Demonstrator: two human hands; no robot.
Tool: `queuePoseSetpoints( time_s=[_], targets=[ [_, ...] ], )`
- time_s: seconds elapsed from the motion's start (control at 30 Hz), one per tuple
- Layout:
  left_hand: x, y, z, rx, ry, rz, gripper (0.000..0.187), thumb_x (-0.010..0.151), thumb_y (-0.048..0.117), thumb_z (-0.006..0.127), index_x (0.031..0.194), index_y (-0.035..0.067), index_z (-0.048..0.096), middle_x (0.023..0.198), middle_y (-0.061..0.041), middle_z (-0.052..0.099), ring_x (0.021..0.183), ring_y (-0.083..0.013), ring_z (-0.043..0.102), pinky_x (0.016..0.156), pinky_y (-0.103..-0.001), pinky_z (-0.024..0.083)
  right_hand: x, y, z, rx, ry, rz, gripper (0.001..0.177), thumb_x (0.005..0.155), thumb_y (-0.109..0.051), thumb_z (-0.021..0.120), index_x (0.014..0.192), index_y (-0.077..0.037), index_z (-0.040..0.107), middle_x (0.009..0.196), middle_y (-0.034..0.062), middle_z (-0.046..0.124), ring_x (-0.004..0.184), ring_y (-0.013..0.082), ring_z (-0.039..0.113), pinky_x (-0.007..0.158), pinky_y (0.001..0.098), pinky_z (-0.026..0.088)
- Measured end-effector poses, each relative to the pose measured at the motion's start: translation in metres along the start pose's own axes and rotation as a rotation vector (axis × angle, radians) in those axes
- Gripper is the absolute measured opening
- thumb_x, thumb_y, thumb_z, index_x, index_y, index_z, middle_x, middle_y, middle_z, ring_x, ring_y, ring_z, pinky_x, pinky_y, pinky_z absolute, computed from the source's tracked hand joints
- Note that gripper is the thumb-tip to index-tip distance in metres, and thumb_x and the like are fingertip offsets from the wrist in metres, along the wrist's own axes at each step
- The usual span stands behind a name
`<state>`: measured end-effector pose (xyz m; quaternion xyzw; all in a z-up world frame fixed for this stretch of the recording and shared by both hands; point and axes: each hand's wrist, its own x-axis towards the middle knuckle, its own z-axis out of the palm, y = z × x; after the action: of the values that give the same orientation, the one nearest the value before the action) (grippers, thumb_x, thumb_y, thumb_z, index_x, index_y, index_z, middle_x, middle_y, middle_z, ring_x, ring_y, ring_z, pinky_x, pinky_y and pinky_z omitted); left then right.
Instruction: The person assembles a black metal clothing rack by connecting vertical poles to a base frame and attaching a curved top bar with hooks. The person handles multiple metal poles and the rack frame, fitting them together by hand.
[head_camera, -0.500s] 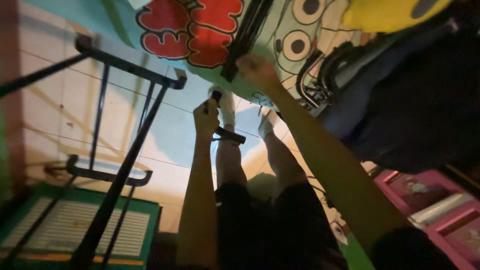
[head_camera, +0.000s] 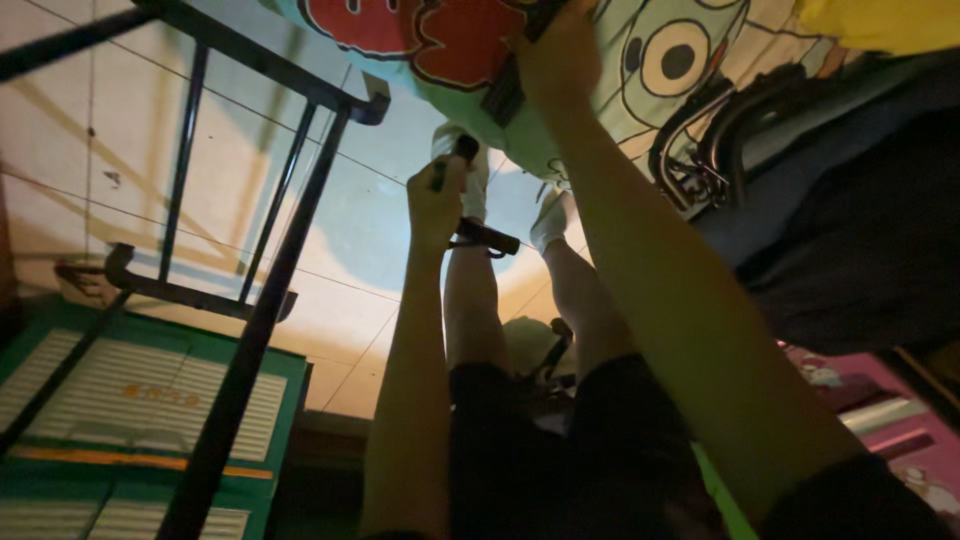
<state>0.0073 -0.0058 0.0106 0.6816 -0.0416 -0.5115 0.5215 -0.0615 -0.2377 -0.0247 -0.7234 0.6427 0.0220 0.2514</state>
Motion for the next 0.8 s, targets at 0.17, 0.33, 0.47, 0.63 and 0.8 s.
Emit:
queuePoseSetpoints(
  time_s=[0.17,0.33,0.47,0.63,0.8],
  targets=[
    [-0.007,0.023,0.007,-0.01,0.029,-0.272,0.023,0.094,0.027,0.064,0.099,0.007,0.073,0.061,0.004,0.055,0.051,-0.0052,0.046,0.046,-0.025,0.037,0.012,0.009,-0.004,0.21,-0.014,-0.097,0.07,0.064,-0.033,0.097,0.114,-0.001,0.061,0.102,0.0188,0.073,0.096,0.0366,0.071,0.08,0.0471,0.057],
    [-0.025,0.028,0.008,-0.015,0.033,-0.062,0.027,0.102,0.028,0.064,0.1,0.002,0.073,0.068,0.005,0.056,0.061,-0.0039,0.047,0.053,-0.025,0.038,0.015,0.035,-0.012,0.431,-0.308,0.175,0.041,0.077,-0.031,0.08,0.107,-0.006,0.065,0.094,0.0123,0.072,0.08,0.0271,0.067,0.071,0.0429,0.056],
    [-0.066,0.055,0.024,-0.012,0.033,-0.119,0.029,0.102,0.03,0.063,0.098,0.004,0.074,0.065,0.006,0.054,0.059,-0.0035,0.045,0.051,-0.025,0.035,-0.017,0.036,-0.091,1.215,-0.476,0.463,0.022,0.09,-0.03,0.064,0.098,-0.009,0.062,0.082,0.0076,0.067,0.063,0.021,0.057,0.058,0.0404,0.051],
    [-0.171,0.156,0.077,0.034,-0.117,-0.107,0.036,0.103,0.036,0.058,0.097,0.003,0.071,0.064,0.006,0.049,0.054,-0.0066,0.041,0.047,-0.027,0.03,-0.112,0.008,-0.285,1.668,-0.634,0.411,0.029,0.102,-0.042,0.052,0.086,-0.019,0.048,0.064,-0.0006,0.042,0.043,0.0142,0.031,0.038,0.0323,0.022],
    [-0.305,0.271,0.13,0.401,-0.169,-0.099,0.036,0.095,0.039,0.056,0.104,0.009,0.073,0.065,0.006,0.06,0.054,-0.0079,0.054,0.052,-0.026,0.042,-0.199,-0.05,-0.472,1.747,-0.455,0.116,0.042,0.106,-0.055,0.05,0.084,-0.02,0.042,0.058,-0.0004,0.034,0.039,0.0144,0.026,0.035,0.0318,0.016]
  ],
)
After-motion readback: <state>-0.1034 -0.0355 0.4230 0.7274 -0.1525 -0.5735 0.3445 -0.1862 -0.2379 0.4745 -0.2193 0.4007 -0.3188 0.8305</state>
